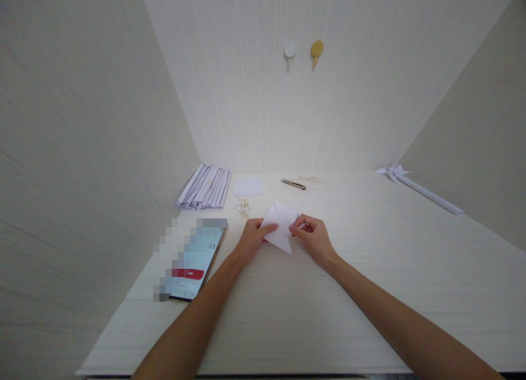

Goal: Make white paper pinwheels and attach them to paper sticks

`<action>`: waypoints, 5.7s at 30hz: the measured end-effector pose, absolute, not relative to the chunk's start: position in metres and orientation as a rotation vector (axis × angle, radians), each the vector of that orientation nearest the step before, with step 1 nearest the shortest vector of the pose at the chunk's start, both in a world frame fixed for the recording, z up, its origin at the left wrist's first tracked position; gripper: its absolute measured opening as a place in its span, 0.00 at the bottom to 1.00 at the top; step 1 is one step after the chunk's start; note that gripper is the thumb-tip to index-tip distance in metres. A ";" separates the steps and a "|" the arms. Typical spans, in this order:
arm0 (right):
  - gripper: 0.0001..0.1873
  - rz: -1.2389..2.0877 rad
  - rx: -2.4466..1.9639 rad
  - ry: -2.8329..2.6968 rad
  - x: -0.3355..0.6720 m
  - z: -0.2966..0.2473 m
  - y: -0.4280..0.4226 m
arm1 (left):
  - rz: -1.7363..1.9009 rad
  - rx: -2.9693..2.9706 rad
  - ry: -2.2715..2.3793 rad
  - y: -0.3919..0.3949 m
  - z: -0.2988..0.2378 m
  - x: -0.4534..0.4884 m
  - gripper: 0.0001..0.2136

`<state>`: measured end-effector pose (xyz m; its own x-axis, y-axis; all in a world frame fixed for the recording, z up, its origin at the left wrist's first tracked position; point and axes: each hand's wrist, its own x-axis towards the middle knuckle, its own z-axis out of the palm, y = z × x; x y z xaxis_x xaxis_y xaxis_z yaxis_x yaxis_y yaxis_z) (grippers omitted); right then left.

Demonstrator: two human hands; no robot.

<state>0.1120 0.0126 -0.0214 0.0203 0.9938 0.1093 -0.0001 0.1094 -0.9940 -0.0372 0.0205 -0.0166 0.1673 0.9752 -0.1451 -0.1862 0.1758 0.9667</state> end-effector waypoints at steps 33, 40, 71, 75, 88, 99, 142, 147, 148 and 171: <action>0.04 1.015 -1.157 -1.393 0.113 -0.017 0.013 | 0.901 1.240 1.090 0.023 -0.023 -0.044 0.16; 0.04 0.994 -1.157 -1.422 0.114 -0.015 0.012 | 0.885 1.279 1.130 0.022 -0.019 -0.043 0.16; 0.25 1.268 -0.818 -1.045 0.102 -0.019 0.010 | 1.219 1.224 1.179 0.008 -0.007 -0.023 0.08; 0.26 1.244 -0.846 -1.038 0.101 -0.020 0.010 | 1.221 1.249 1.162 0.006 -0.005 -0.021 0.08; 0.30 1.422 -0.871 -1.117 0.120 -0.012 0.019 | 1.020 1.011 0.985 0.016 -0.009 -0.032 0.09; 0.33 1.798 -0.765 -1.445 0.138 -0.012 0.026 | 0.681 1.361 0.963 0.016 -0.005 -0.045 0.07; 0.10 1.374 -0.734 -1.477 0.134 -0.019 0.031 | 1.199 0.986 1.325 0.022 -0.018 -0.035 0.12; 0.04 1.265 -0.839 -1.597 0.132 -0.022 0.032 | 1.187 1.055 1.303 0.018 -0.016 -0.034 0.13; 0.03 1.247 -0.858 -1.582 0.131 -0.021 0.031 | 1.181 1.078 1.296 0.017 -0.016 -0.033 0.13; 0.11 0.958 -1.117 -1.593 0.118 -0.023 0.031 | 1.132 1.250 1.320 0.013 -0.016 -0.026 0.12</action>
